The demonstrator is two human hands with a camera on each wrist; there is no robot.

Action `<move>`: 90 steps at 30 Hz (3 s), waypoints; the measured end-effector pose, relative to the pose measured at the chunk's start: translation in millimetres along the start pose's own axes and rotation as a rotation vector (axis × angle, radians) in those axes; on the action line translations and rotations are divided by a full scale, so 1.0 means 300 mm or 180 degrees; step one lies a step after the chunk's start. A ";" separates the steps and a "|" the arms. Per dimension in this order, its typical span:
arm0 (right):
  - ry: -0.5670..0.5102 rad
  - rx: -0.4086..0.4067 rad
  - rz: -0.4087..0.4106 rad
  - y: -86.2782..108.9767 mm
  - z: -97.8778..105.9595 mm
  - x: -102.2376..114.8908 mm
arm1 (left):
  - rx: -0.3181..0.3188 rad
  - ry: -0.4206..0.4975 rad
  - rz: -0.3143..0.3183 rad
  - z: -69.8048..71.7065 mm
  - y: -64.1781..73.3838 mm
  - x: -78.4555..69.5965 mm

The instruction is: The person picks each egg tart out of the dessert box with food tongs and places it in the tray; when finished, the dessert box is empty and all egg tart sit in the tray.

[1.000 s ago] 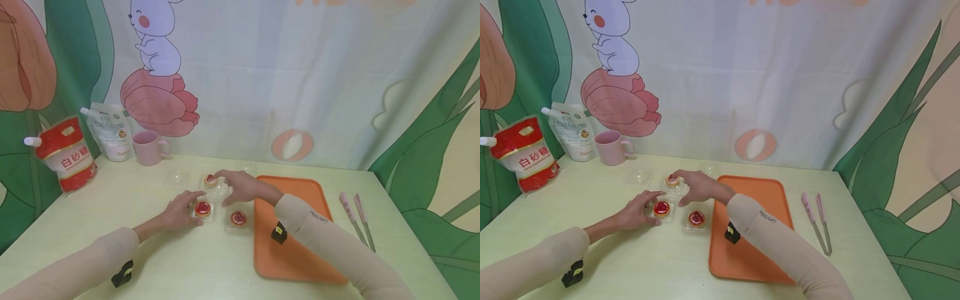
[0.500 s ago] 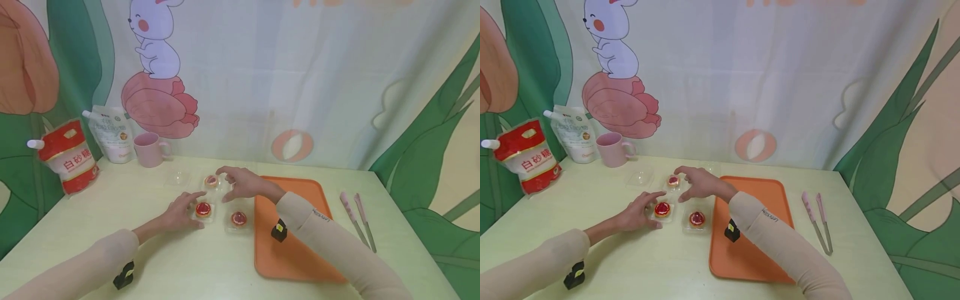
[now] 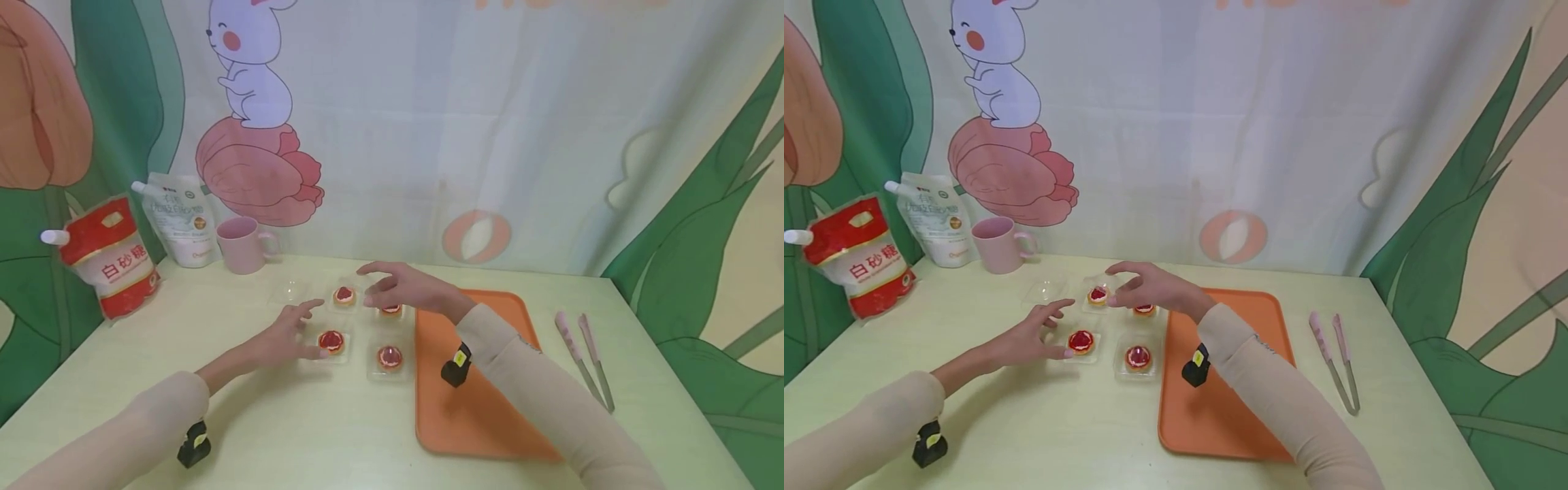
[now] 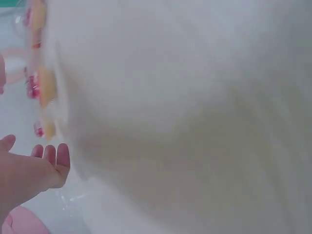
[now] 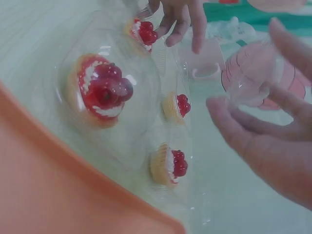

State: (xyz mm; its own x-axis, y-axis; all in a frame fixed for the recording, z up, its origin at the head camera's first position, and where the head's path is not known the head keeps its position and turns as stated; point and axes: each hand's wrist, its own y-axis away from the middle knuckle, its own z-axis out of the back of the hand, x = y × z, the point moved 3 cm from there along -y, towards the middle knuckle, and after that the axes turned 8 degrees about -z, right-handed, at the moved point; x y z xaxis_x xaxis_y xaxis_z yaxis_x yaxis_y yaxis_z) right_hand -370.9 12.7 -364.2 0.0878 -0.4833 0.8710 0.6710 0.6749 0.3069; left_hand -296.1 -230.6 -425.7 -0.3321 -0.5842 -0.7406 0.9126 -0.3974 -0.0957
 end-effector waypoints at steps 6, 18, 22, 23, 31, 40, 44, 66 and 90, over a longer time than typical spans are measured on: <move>-0.1127 0.0351 -0.0032 -0.002 -0.002 -0.022 | -0.0749 0.0138 -0.0462 0.060 -0.037 -0.068; -0.1800 0.1004 0.0174 -0.012 -0.054 -0.011 | -0.1148 0.0101 -0.1203 0.087 -0.084 -0.188; -0.1801 0.1047 0.0168 -0.013 -0.061 -0.011 | -0.1081 -0.0005 -0.1201 0.081 -0.090 -0.200; -0.1801 0.1044 0.0163 -0.013 -0.062 -0.011 | -0.1073 -0.0039 -0.1211 0.080 -0.090 -0.203; -0.1821 0.1065 0.0039 -0.017 -0.071 -0.011 | -0.1095 -0.0194 -0.1247 0.064 -0.093 -0.211; -0.1772 0.0897 -0.0059 -0.034 -0.081 -0.019 | -0.0969 -0.0216 -0.1170 0.054 -0.088 -0.206; -0.1790 0.0695 -0.0178 -0.043 -0.085 -0.024 | -0.0997 -0.0299 -0.1106 0.054 -0.084 -0.204; -0.0772 -0.0875 0.0340 -0.057 -0.139 0.003 | -0.1180 -0.0136 -0.0408 0.094 -0.081 -0.147; -0.0544 -0.0946 0.0408 -0.195 -0.218 0.075 | -0.0867 0.0362 0.0294 0.208 0.004 -0.072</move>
State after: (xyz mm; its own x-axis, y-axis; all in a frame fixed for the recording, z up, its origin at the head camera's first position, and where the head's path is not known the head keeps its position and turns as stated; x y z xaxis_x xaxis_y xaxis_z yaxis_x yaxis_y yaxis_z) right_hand -359.9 -74.1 -387.5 0.0776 -0.2882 0.9544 0.8494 0.5203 0.0881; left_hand -302.8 -262.6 -368.4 -0.2299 -0.5201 -0.8226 0.9732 -0.1329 -0.1879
